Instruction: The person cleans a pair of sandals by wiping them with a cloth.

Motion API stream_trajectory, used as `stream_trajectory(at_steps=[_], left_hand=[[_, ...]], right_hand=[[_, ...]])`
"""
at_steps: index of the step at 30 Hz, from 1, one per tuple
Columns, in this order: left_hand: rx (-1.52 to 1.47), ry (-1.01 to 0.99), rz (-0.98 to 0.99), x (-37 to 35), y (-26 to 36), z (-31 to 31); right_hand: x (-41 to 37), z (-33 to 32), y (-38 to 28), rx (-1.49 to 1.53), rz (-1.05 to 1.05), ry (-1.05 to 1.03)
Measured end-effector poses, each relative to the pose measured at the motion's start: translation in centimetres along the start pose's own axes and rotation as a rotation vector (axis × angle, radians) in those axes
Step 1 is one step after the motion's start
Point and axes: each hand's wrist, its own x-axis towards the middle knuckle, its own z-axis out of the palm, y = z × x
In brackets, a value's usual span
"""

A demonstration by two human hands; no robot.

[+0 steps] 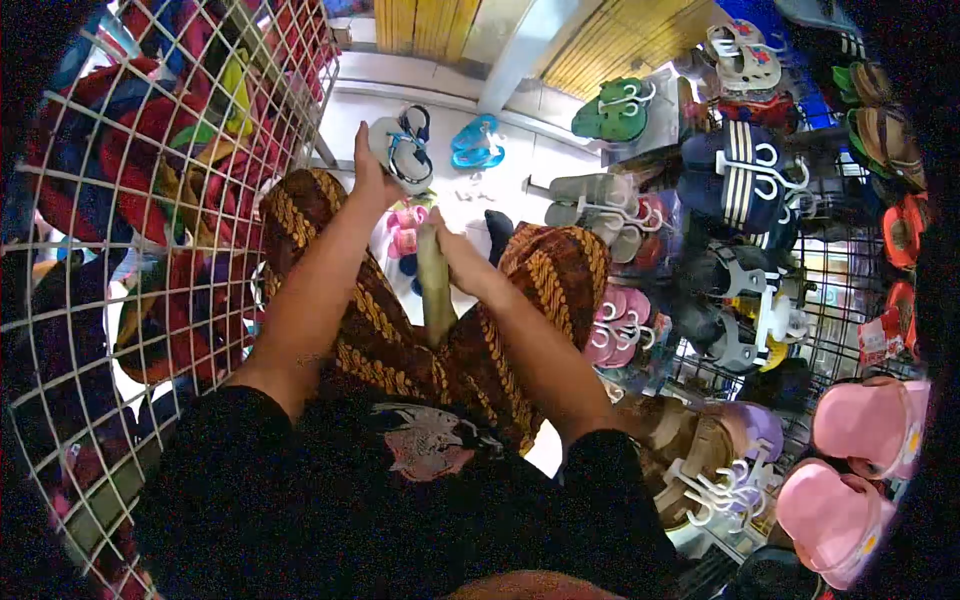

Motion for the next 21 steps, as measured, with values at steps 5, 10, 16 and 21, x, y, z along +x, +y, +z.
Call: stream_trajectory(at_steps=[5, 10, 16, 21], left_hand=[[-0.027, 0.084, 0.059, 0.0, 0.6, 0.0], [0.134, 0.128, 0.097, -0.5, 0.6, 0.5], [0.496, 0.001, 0.172, 2.1, -3.1, -2.4], [0.332, -0.008, 0.050, 2.0, -2.3, -2.1]], right_hand=[[-1.4, 0.8, 1.7, -0.912, -0.079, -0.346], [-2.0, -2.9, -2.7, -0.453, -0.174, 0.309], [-1.6, -2.5, -4.2, -1.073, -0.188, 0.726], [-1.3, -2.9, -4.5, -1.124, -0.263, 0.659]])
